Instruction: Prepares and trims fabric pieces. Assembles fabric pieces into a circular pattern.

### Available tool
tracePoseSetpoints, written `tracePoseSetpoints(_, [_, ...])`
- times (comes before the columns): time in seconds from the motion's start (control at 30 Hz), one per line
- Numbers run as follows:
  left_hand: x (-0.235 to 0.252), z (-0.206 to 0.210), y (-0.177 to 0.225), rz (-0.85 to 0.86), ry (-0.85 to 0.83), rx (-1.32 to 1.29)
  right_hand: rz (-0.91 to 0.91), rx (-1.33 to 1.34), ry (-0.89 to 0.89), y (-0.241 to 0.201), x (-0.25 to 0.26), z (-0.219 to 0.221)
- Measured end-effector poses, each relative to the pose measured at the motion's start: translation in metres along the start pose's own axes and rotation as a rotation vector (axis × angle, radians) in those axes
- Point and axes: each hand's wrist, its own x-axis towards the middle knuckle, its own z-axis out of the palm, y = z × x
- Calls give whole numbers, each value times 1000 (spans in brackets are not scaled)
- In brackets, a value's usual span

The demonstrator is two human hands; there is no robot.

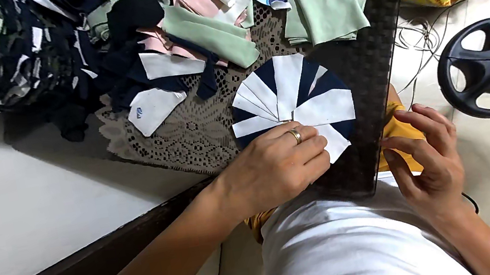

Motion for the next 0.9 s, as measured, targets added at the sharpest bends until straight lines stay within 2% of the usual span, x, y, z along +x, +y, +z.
tracePoseSetpoints(0.17, [-3, -1, 0, -1, -13, -6, -68, -30, -28, -2, 3, 7])
tracePoseSetpoints(0.33, [-3, -2, -1, -2, -10, -15, -170, -135, -136, -6, 15, 12])
tracePoseSetpoints(0.9, [-5, -1, -2, -7, -16, -38, -106, -63, -152, -5, 17, 16])
